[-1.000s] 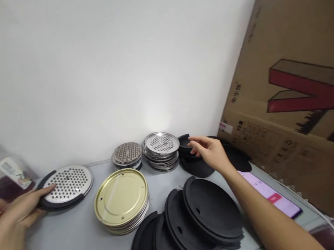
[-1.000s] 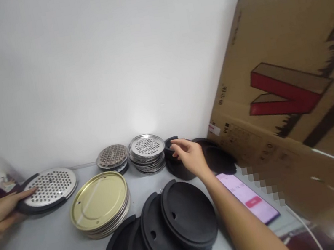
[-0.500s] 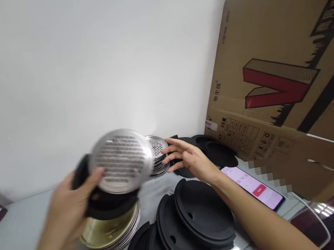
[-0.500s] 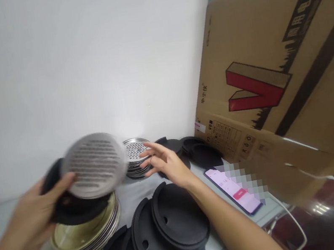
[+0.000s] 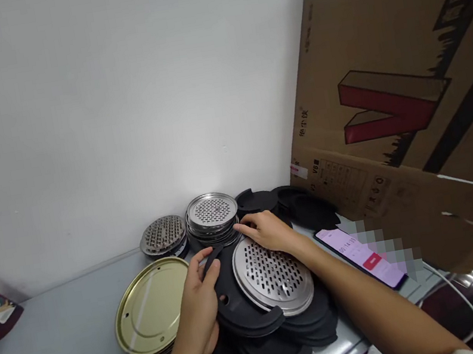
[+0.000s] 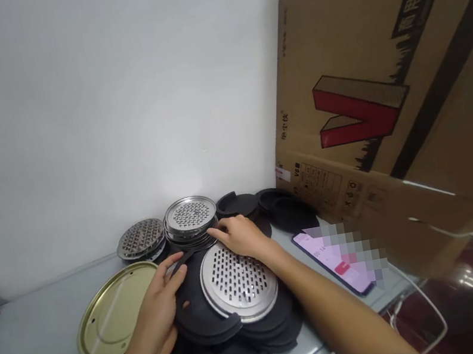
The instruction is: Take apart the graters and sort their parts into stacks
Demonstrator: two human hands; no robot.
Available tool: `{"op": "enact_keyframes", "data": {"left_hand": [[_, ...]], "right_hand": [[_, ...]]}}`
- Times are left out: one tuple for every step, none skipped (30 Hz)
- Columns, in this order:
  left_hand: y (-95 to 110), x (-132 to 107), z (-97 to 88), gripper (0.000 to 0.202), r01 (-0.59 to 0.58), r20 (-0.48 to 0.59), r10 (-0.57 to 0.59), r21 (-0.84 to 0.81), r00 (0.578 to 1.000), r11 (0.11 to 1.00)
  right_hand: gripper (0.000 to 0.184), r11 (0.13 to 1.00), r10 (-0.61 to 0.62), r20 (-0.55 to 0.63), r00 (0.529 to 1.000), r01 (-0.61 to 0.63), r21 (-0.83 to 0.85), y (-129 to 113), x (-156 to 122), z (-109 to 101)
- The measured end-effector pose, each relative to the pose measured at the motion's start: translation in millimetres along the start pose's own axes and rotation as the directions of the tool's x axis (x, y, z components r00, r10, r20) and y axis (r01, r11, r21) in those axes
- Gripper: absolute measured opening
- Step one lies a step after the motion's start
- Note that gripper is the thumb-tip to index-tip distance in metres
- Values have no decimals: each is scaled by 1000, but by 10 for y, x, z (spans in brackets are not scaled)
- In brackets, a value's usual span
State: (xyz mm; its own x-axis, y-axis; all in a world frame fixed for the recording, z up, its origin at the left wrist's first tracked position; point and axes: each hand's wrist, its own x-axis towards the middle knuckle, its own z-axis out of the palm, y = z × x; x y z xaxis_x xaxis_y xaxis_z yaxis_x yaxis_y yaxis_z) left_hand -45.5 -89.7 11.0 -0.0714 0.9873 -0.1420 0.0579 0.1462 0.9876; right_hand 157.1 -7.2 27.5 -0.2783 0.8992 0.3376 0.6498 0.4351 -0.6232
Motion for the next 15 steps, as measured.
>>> {"op": "enact_keyframes", "data": {"left_hand": [[-1, -10, -8, 37, -6, -2, 6, 10, 1000, 1000], [-5, -21, -24, 37, -27, 7, 27, 26, 1000, 999], [-14, -32, -47, 37, -66, 26, 65, 53, 998, 996], [-28, -40, -74, 38, -115, 50, 111, 90, 993, 989], [-46, -45, -103, 39, -169, 75, 160, 131, 984, 977], [-65, -48, -130, 40, -220, 93, 207, 171, 974, 960], [-83, -48, -151, 42, -259, 101, 243, 208, 965, 943], [-98, -49, -166, 42, -279, 104, 261, 239, 960, 930], [-109, -51, -172, 42, -282, 107, 262, 262, 959, 923], [-116, -55, -169, 41, -280, 115, 257, 276, 959, 920], [-119, -61, -159, 40, -281, 124, 256, 287, 959, 916], [-119, -70, -144, 39, -292, 131, 264, 302, 956, 907], [-117, -79, -127, 38, -316, 135, 287, 323, 948, 892], [-112, -89, -113, 37, -351, 139, 322, 351, 936, 868], [-105, -99, -104, 37, -390, 145, 362, 383, 921, 837]], "right_hand": [[42, 998, -27, 28, 999, 28, -54, -24, -3, 29], [47, 996, -40, 52, 998, 44, -77, -39, -6, 27], [50, 996, -46, 60, 997, 51, -78, -42, -8, -6], [51, 997, -44, 47, 998, 47, -66, -30, -10, -67], [51, 999, -32, 13, 999, 32, -40, -4, -13, -150], [49, 1000, 0, -44, 999, 0, 11, 37, -17, -248], [47, 996, 51, -116, 992, -42, 80, 91, -20, -351], [45, 984, 116, -194, 974, -86, 157, 156, -23, -452], [45, 965, 186, -270, 945, -124, 231, 226, -24, -543], [45, 943, 254, -339, 906, -153, 297, 297, -22, -617], [46, 921, 310, -394, 865, -171, 350, 361, -16, -670], [48, 902, 354, -432, 829, -180, 393, 412, -4, -698], [50, 883, 390, -457, 799, -184, 433, 444, 14, -700], [52, 857, 430, -469, 771, -185, 481, 453, 35, -677], [53, 827, 466, -468, 751, -182, 532, 437, 57, -630]]}}
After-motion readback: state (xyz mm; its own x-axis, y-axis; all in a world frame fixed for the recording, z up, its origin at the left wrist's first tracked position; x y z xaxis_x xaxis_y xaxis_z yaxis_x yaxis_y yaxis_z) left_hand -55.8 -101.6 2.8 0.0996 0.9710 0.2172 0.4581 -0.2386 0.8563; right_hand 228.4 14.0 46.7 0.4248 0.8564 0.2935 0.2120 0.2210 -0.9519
